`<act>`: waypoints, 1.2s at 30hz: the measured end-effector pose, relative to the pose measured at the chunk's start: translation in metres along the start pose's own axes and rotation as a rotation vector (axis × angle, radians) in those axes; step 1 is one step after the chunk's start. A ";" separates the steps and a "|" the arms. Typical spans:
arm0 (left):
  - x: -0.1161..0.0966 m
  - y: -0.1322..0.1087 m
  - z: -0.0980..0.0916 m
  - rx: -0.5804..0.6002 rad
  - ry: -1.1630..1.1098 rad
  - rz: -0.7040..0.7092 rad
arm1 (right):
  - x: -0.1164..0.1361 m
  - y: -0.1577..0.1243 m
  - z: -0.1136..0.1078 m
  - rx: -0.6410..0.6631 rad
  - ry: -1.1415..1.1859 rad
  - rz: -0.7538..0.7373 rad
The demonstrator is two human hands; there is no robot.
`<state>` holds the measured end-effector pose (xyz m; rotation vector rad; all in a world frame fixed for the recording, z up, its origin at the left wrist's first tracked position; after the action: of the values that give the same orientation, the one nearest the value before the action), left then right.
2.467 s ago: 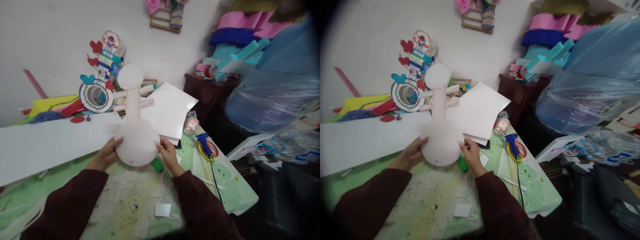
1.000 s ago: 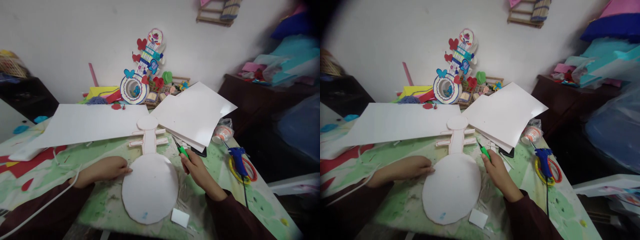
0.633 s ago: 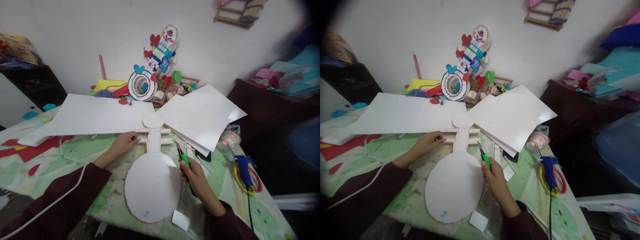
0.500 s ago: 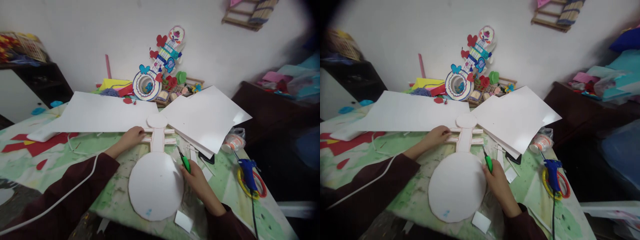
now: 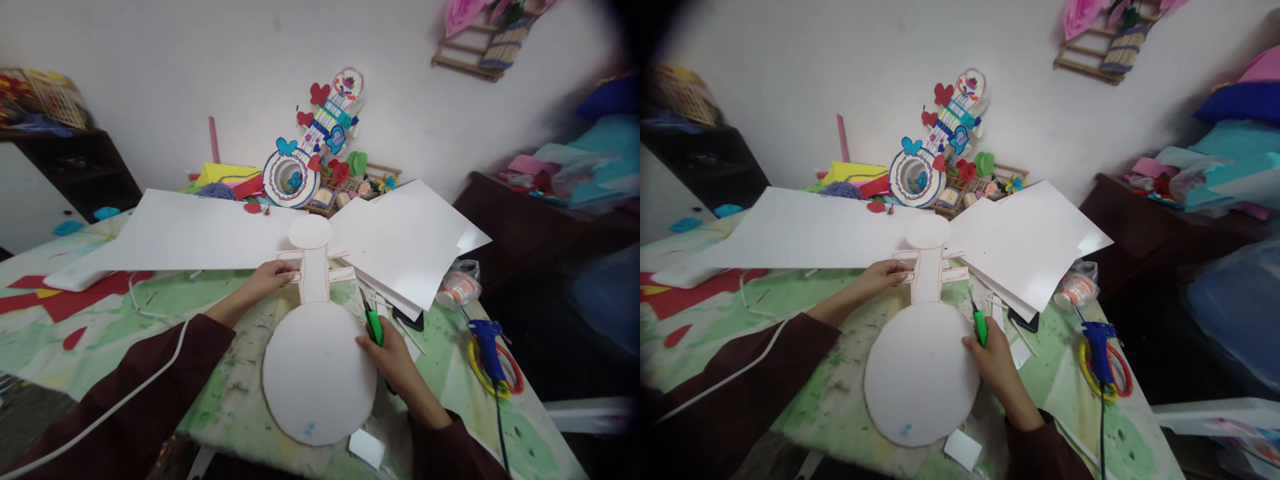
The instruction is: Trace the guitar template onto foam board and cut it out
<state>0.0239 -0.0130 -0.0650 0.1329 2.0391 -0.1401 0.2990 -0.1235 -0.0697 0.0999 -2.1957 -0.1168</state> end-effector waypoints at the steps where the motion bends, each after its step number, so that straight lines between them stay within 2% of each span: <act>1: -0.003 -0.002 -0.003 -0.017 -0.075 -0.009 | 0.001 0.003 -0.006 -0.026 0.017 -0.010; 5: -0.020 -0.006 -0.012 -0.094 -0.187 0.008 | 0.005 0.014 -0.020 -0.069 0.073 -0.018; 10: -0.034 0.001 -0.021 -0.154 -0.256 0.025 | 0.007 0.016 -0.017 -0.109 0.158 -0.044; 13: -0.024 0.009 -0.027 -0.191 -0.337 -0.001 | 0.004 0.014 -0.018 -0.186 0.197 -0.053; 16: -0.001 0.013 -0.031 -0.262 -0.457 -0.048 | -0.005 0.011 -0.024 -0.263 0.238 0.007; 18: 0.013 0.012 -0.031 -0.321 -0.475 -0.066 | -0.010 0.007 -0.029 -0.306 0.254 0.044; 20: 0.019 0.012 -0.026 -0.332 -0.446 -0.059 | -0.014 0.004 -0.032 -0.349 0.269 0.078; 23: 0.019 0.011 -0.014 -0.282 -0.395 -0.019 | -0.019 -0.002 -0.034 -0.447 0.286 0.111; 27: 0.016 0.013 -0.006 -0.256 -0.323 -0.001 | -0.024 -0.009 -0.036 -0.600 0.272 0.083; 36: 0.022 0.015 0.001 -0.238 -0.293 -0.023 | -0.035 -0.012 -0.038 -0.689 0.191 0.117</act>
<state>0.0173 0.0025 -0.0852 -0.0572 1.7496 0.0669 0.3507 -0.1334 -0.0774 -0.3858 -1.8573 -0.7522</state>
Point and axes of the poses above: each hand's wrist, its own y-axis towards the middle knuckle, its own z-axis out of the palm, x = y × z, the point moved 7 cm from there along y, towards the middle knuckle, and after that the axes turned 6 degrees about -z, right-handed, at the moved point
